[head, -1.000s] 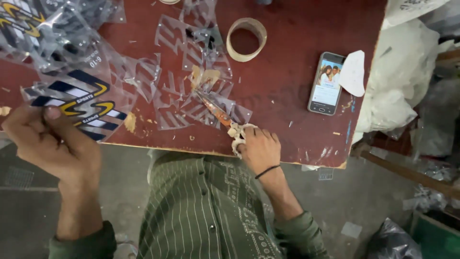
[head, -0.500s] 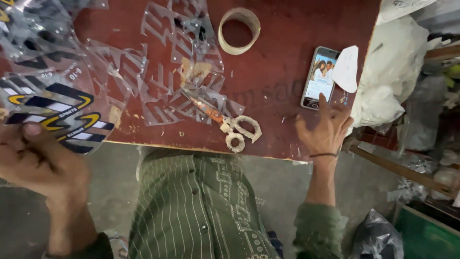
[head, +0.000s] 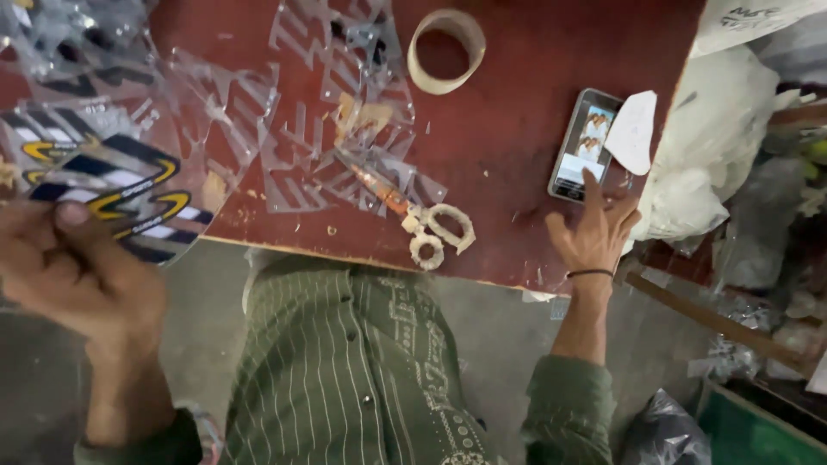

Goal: The person uses scissors to cut individual stickers from a larger plastic sheet. They repeatedly pick up a sheet, cut out a sticker, and place it on a pile on the table.

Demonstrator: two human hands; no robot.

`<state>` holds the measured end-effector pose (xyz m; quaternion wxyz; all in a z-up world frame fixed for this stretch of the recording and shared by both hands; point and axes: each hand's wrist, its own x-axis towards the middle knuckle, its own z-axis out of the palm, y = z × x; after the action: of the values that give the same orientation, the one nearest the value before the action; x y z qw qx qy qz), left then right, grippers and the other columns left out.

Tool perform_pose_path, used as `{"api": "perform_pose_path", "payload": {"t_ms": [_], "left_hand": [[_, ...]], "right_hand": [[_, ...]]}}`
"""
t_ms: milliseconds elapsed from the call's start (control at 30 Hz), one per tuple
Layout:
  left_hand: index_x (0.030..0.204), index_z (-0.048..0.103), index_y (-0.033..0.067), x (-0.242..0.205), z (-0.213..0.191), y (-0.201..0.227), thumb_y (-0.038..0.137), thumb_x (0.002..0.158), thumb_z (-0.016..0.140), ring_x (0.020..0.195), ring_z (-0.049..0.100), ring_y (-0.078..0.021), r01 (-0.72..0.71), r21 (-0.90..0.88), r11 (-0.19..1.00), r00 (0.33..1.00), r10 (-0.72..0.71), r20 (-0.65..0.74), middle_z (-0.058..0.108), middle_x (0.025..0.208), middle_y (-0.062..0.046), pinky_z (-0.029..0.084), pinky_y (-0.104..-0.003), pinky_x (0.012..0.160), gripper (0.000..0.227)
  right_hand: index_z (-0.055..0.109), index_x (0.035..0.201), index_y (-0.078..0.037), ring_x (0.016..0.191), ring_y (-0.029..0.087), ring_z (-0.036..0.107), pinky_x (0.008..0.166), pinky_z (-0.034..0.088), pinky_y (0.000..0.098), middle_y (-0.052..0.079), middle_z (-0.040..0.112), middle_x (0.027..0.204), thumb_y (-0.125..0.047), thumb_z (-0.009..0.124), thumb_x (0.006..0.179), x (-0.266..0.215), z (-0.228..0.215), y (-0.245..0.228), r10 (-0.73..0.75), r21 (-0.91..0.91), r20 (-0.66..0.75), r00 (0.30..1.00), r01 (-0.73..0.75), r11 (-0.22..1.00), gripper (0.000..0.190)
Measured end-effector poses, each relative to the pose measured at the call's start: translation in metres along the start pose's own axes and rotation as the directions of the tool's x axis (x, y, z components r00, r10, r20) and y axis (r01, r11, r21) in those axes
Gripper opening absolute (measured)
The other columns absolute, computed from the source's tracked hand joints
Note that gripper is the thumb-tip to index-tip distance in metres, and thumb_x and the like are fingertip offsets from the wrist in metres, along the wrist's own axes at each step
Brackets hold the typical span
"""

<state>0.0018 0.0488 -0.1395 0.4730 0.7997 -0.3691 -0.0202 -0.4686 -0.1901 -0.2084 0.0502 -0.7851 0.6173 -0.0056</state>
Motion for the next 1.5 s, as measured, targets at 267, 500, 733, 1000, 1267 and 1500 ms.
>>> {"api": "perform_pose_path", "payload": {"t_ms": [267, 500, 733, 1000, 1267, 1500], "left_hand": [[0.122, 0.042, -0.0091, -0.028, -0.001, -0.047, 0.0, 0.123, 0.043, 0.079, 0.04, -0.0118, -0.041, -0.072, 0.997, 0.999, 0.041, 0.009, 0.046, 0.095, -0.01, 0.032, -0.026, 0.07, 0.009], [0.116, 0.044, -0.0091, -0.019, -0.011, -0.031, -0.002, 0.122, 0.049, 0.062, 0.036, -0.0109, 0.007, 0.1, 0.995, 0.998, -0.013, 0.063, 0.048, 0.085, -0.011, 0.027, -0.028, 0.059, 0.011], [0.126, 0.045, -0.0074, -0.034, -0.017, -0.034, 0.002, 0.124, 0.042, 0.077, 0.046, -0.0063, 0.037, -0.071, 0.997, 0.999, -0.038, -0.017, 0.06, 0.106, -0.011, 0.035, -0.021, 0.067, 0.01], [0.114, 0.052, -0.0026, -0.001, 0.029, -0.028, 0.008, 0.094, 0.08, 0.067, 0.056, -0.0108, 0.45, -0.199, 0.87, 0.882, -0.399, 0.25, 0.066, 0.084, -0.01, 0.045, -0.031, 0.056, 0.035], [0.117, 0.062, 0.0036, -0.028, 0.046, -0.057, -0.001, 0.101, 0.068, 0.088, 0.07, -0.0383, -0.056, 0.202, 0.978, 0.969, 0.004, 0.249, 0.071, 0.099, -0.017, 0.054, -0.046, 0.076, 0.018], [0.117, 0.062, 0.0029, 0.001, 0.019, -0.015, -0.009, 0.094, 0.066, 0.1, 0.072, -0.0367, -0.238, 0.139, 0.961, 0.966, 0.22, 0.134, 0.07, 0.11, -0.017, 0.058, -0.04, 0.085, 0.027]], "right_hand": [[0.059, 0.15, -0.019, 0.115, 0.046, 0.04, 0.104, 0.04, 0.0588, 0.026, 0.041, 0.127, -0.036, 0.078, 0.074, 0.007, -0.001, 0.001, -0.038, -0.021, -0.045, 0.998, 0.037, 0.999, 0.081], [0.056, 0.156, -0.017, 0.119, 0.044, 0.041, 0.104, 0.039, 0.0587, 0.025, 0.043, 0.131, -0.039, 0.076, 0.088, 0.025, -0.013, -0.018, -0.044, -0.031, -0.123, 0.991, 0.041, 0.999, 0.074], [0.057, 0.144, -0.003, 0.125, 0.044, 0.047, 0.109, 0.04, 0.0589, 0.026, 0.051, 0.134, -0.026, 0.077, 0.089, -0.009, -0.017, -0.065, -0.249, 0.137, -0.201, 0.947, 0.278, 0.951, 0.063], [0.072, 0.117, -0.009, 0.102, 0.033, 0.065, 0.084, 0.055, 0.0439, 0.011, 0.073, 0.111, -0.032, 0.081, 0.08, -0.041, -0.005, -0.145, -0.541, 0.211, 0.11, 0.834, 0.513, 0.832, 0.044], [0.075, 0.096, -0.012, 0.091, 0.034, 0.069, 0.077, 0.054, 0.0466, 0.012, 0.073, 0.089, -0.047, 0.081, 0.074, -0.025, -0.005, -0.17, -0.314, 0.074, 0.501, 0.807, 0.321, 0.944, 0.041], [0.074, 0.11, -0.001, 0.086, 0.018, 0.07, 0.075, 0.056, 0.0301, 0.01, 0.078, 0.096, -0.025, 0.073, 0.092, -0.051, 0.025, -0.099, -0.533, 0.658, 0.746, 0.398, -0.562, 0.502, 0.031]]}}
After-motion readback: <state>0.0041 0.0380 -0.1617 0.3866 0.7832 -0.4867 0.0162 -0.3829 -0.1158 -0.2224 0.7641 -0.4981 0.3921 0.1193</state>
